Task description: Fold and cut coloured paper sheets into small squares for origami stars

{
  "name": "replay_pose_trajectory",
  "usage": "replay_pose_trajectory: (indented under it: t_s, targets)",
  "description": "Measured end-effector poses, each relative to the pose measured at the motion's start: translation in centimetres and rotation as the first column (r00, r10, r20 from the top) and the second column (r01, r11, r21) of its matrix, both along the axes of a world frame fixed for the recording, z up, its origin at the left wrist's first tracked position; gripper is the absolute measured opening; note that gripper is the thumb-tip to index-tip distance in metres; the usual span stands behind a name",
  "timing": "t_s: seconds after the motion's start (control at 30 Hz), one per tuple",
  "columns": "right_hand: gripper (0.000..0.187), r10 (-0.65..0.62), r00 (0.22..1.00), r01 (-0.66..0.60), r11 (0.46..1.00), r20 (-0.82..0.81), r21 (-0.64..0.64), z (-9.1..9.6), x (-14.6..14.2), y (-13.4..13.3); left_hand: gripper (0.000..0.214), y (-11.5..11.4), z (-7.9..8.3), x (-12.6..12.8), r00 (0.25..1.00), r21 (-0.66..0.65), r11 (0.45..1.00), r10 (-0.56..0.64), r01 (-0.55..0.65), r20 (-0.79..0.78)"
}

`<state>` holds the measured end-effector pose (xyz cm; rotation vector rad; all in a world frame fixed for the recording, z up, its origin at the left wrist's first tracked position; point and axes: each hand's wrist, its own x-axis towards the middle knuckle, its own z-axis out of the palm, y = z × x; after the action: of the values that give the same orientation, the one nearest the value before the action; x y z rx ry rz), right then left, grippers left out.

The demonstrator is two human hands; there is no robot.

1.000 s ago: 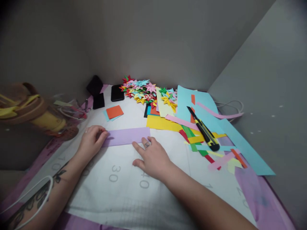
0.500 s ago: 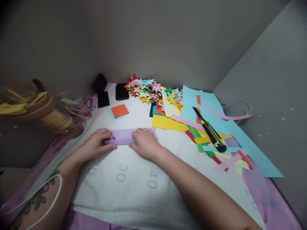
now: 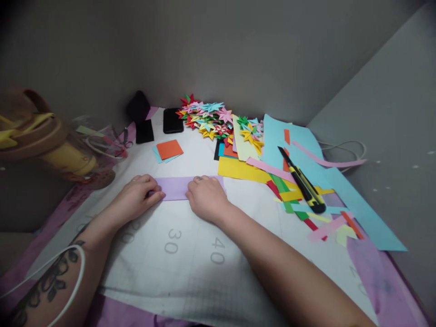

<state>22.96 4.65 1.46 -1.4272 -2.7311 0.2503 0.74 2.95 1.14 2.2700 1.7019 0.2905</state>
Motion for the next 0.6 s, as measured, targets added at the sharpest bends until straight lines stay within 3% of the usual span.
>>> replay_pose_trajectory:
  t_s: [0.27,0.43,0.5,0.6]
  targets:
    - [0.026,0.004,0.998,-0.007,0.999,0.066,0.05,0.0,-0.2,-0.3,0.026,-0.5,0.1,0.0,0.994,0.004,0.996,0.09,-0.09,-0.07]
    - [0.027,-0.016,0.999,0.02,0.988,-0.028,0.151,-1.0,0.4,-0.5,0.024,-0.8,0.3,0.1,0.978,0.017,0.984,0.178,-0.177,-0.108]
    - [0.027,0.068,0.993,-0.049,0.978,-0.093,0.202,-1.5,0.8,-0.4,0.023,-0.9,0.2,0.1,0.977,0.02,0.982,0.187,-0.185,-0.105]
    - [0.026,0.294,0.945,-0.245,0.925,-0.141,0.291,-2.0,1.2,-0.3,0.022,-0.9,0.0,-0.1,0.979,0.028,0.983,0.183,-0.181,-0.088]
